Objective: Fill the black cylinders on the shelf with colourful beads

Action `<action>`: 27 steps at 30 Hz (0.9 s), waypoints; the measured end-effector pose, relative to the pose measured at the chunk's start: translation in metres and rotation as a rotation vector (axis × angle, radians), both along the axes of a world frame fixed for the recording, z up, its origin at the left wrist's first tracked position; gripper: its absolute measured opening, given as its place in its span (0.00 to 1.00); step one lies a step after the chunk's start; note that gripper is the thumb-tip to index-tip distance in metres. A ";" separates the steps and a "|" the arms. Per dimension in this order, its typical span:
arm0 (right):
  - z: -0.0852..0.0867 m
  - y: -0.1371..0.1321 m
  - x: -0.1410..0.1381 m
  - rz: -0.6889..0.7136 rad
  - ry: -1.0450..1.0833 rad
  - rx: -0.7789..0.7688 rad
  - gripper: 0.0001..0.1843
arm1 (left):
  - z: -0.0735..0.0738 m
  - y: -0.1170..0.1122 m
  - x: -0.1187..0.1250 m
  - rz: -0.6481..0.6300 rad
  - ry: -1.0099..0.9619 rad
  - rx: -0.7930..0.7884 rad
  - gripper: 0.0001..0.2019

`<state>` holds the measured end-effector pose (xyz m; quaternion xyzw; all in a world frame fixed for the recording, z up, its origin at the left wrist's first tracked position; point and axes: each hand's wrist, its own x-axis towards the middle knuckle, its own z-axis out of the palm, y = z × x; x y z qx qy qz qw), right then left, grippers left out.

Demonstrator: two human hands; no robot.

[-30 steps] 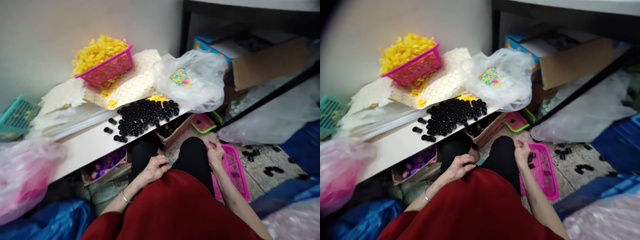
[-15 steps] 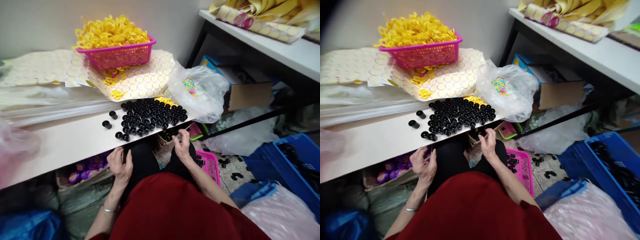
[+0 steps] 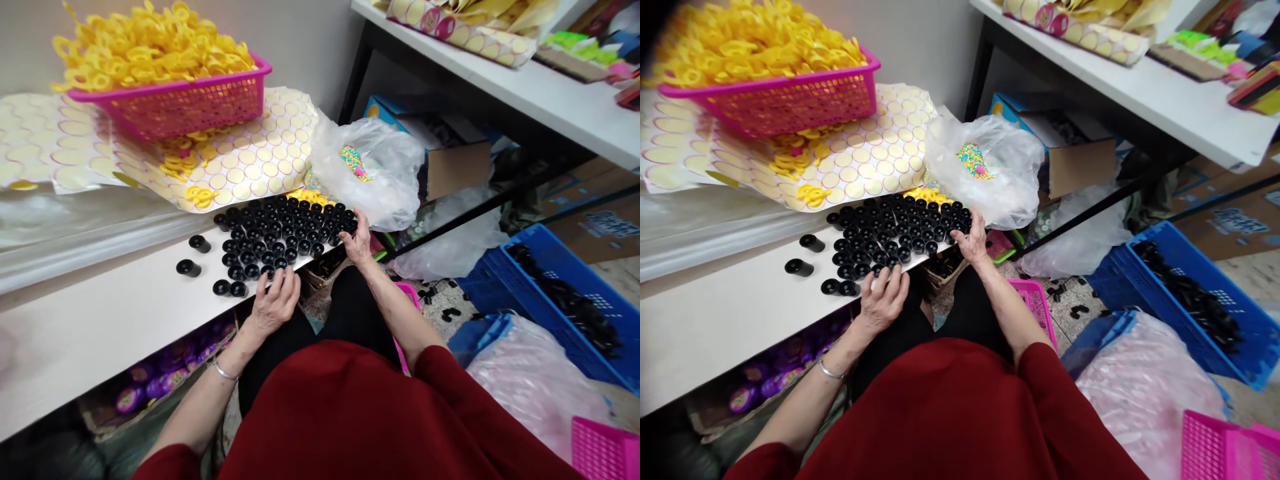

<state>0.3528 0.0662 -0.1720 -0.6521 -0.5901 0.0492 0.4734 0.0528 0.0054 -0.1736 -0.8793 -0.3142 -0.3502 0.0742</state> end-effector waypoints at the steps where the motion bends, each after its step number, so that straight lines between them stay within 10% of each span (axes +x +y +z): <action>1: 0.000 0.001 0.001 0.003 -0.010 -0.001 0.53 | 0.002 0.001 0.007 -0.031 0.027 0.007 0.20; 11: 0.005 0.020 0.006 -0.041 -0.061 0.016 0.46 | 0.027 0.033 0.095 -0.102 0.319 0.098 0.22; 19: 0.002 0.028 -0.009 -0.049 0.024 0.065 0.35 | 0.019 0.050 0.081 -0.078 0.351 -0.011 0.23; 27: 0.017 0.018 -0.001 -0.097 -0.011 0.247 0.31 | 0.020 0.050 0.080 -0.025 0.300 0.238 0.20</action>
